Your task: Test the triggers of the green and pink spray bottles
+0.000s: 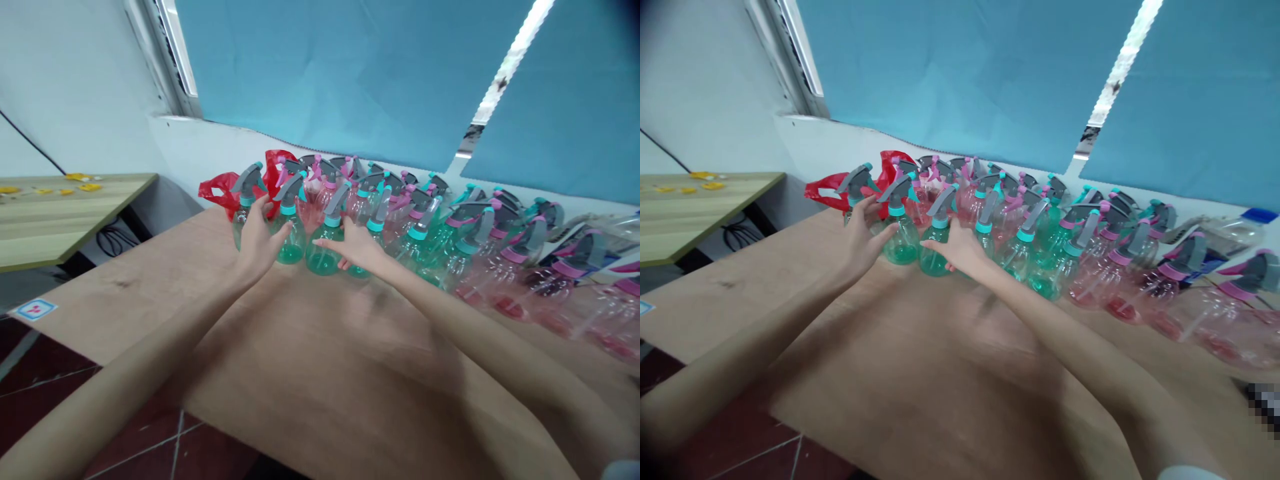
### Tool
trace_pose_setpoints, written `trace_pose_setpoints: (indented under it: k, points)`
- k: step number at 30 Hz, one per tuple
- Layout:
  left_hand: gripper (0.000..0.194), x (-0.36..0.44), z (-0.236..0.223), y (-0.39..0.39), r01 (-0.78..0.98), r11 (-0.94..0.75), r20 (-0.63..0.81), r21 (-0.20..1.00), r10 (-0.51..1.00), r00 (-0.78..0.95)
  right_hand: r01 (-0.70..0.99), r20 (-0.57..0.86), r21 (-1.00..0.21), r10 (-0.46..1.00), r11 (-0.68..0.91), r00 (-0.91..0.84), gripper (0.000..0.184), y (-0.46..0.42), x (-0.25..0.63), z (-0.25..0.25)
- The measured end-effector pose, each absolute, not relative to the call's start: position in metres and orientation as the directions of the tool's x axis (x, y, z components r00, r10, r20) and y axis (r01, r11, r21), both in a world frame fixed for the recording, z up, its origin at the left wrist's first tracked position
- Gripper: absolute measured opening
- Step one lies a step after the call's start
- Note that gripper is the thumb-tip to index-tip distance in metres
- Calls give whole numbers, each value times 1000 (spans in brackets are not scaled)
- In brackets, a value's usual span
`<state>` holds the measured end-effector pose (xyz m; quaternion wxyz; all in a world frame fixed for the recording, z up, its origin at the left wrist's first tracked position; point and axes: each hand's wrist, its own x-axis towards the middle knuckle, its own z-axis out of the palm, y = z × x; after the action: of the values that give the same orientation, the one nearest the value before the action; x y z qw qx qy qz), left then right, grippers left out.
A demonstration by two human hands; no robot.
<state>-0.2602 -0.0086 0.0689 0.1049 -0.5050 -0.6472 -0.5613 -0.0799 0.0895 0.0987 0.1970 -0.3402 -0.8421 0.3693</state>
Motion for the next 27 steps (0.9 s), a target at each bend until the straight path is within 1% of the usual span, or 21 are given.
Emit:
trace_pose_setpoints:
  k: [3, 6, 9, 11, 14, 16, 18, 20, 23, 27]
  points:
    - [54, -259, 54, -33, 788, -154, 702, 596, 577, -418, 428, 89, -730, 695, 533, -713, 84, 80, -73, 98]
    - [47, -249, 46, -55, 758, -151, 648, 634, 638, -415, 417, 125, -682, 658, 600, -743, 78, 70, -62, 95]
    - [54, -229, 49, -68, 719, -114, 537, 685, 746, -393, 383, 181, -636, 612, 670, -770, 71, 59, -47, 89]
    - [62, -211, 57, -72, 712, -86, 464, 697, 811, -356, 309, 228, -635, 554, 708, -801, 66, 51, -36, 85]
    - [70, -180, 75, -75, 666, -125, 409, 735, 865, -289, 205, 291, -645, 485, 736, -824, 57, 41, -17, 79]
    - [70, -158, 87, -75, 601, -160, 377, 783, 891, -255, 170, 311, -655, 467, 737, -828, 53, 34, -4, 76]
    - [68, -139, 96, -73, 549, -214, 396, 808, 887, -237, 147, 335, -660, 464, 737, -820, 52, 27, 7, 73]
    - [63, -124, 102, -70, 531, -256, 431, 808, 871, -235, 143, 364, -647, 469, 749, -805, 53, 21, 18, 72]
    - [50, -105, 105, -63, 569, -290, 475, 770, 855, -207, 181, 379, -598, 475, 781, -794, 56, 12, 34, 71]
    - [34, -81, 102, -53, 603, -315, 494, 733, 856, -154, 218, 403, -518, 460, 827, -791, 67, 9, 56, 66]
